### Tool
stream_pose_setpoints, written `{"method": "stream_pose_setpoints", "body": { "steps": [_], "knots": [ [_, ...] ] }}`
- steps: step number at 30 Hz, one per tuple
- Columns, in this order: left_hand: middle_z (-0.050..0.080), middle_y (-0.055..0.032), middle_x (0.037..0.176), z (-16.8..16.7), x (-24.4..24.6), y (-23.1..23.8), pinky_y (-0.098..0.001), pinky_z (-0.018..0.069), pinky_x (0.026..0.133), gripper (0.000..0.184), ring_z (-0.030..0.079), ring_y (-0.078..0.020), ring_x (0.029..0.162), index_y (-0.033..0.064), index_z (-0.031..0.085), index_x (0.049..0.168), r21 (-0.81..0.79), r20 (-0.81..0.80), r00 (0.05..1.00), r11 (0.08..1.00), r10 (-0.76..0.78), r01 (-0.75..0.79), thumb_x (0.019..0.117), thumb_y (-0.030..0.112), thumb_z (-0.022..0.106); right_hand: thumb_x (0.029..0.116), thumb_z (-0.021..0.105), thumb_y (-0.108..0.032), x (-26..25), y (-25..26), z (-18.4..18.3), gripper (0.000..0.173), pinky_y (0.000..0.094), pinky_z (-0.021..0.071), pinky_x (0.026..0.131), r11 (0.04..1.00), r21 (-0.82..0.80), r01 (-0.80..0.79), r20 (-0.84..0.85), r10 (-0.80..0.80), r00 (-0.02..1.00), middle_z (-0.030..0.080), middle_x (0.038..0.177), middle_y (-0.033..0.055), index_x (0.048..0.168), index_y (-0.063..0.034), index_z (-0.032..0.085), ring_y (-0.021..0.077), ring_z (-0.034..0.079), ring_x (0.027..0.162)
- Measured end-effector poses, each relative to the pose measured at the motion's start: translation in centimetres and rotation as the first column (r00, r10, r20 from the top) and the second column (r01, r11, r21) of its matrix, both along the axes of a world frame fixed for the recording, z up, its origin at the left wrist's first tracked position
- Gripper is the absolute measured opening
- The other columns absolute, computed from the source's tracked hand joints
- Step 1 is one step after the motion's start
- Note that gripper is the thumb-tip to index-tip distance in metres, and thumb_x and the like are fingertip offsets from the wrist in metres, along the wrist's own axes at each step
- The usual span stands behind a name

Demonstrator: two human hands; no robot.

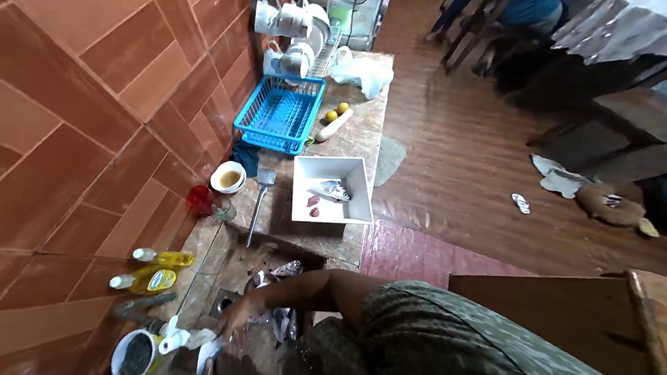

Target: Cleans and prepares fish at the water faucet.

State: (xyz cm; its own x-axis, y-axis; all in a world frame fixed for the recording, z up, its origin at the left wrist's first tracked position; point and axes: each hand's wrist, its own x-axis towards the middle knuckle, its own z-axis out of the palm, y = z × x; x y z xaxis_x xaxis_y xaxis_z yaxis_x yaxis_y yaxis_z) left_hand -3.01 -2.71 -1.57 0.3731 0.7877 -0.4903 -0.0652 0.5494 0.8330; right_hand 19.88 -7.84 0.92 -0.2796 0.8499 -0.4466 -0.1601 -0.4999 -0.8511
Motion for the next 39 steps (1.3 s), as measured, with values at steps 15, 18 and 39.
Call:
{"method": "stream_pose_setpoints", "body": {
  "steps": [15,18,39],
  "knots": [
    [0.065,-0.0210,0.129,0.0,9.4,0.6,-0.0391,0.0541,0.101,0.031,0.066,-0.0242,0.114,-0.0120,0.056,0.130,0.045,-0.115,0.893,0.895,-0.436,0.443,0.1041,0.005,0.053,0.1072,0.052,-0.031,8.1,-6.8,2.4,0.048,0.0692,0.0451,0.100,0.993,0.073,-0.098,0.763,0.007,0.646,0.062,0.132,0.0295,0.147,-0.0043,0.049,0.0497,0.061,0.119],
    [0.072,-0.0150,0.109,0.8,10.7,0.8,-0.0362,0.0576,0.093,0.026,0.071,-0.0193,0.097,-0.0113,0.062,0.119,0.078,-0.152,0.872,0.874,-0.466,0.481,0.1062,0.007,0.049,0.1074,0.054,-0.030,11.0,-9.5,3.0,0.045,0.0650,0.0481,0.101,0.995,0.099,-0.018,0.779,-0.066,0.623,0.064,0.132,0.0250,0.146,-0.0066,0.053,0.0453,0.064,0.117],
    [0.049,-0.0242,0.147,-7.0,8.7,-8.7,-0.0455,0.0496,0.108,0.068,0.056,-0.0340,0.131,-0.0011,0.052,0.141,-0.082,-0.824,0.114,0.315,-0.555,0.946,0.0927,0.043,0.070,0.0970,0.068,-0.020,12.0,-14.0,1.3,0.034,0.0561,0.0433,0.111,0.909,0.409,0.080,0.833,-0.408,0.373,0.060,0.140,0.0150,0.128,-0.0071,0.068,0.0366,0.054,0.131]
  ]
}}
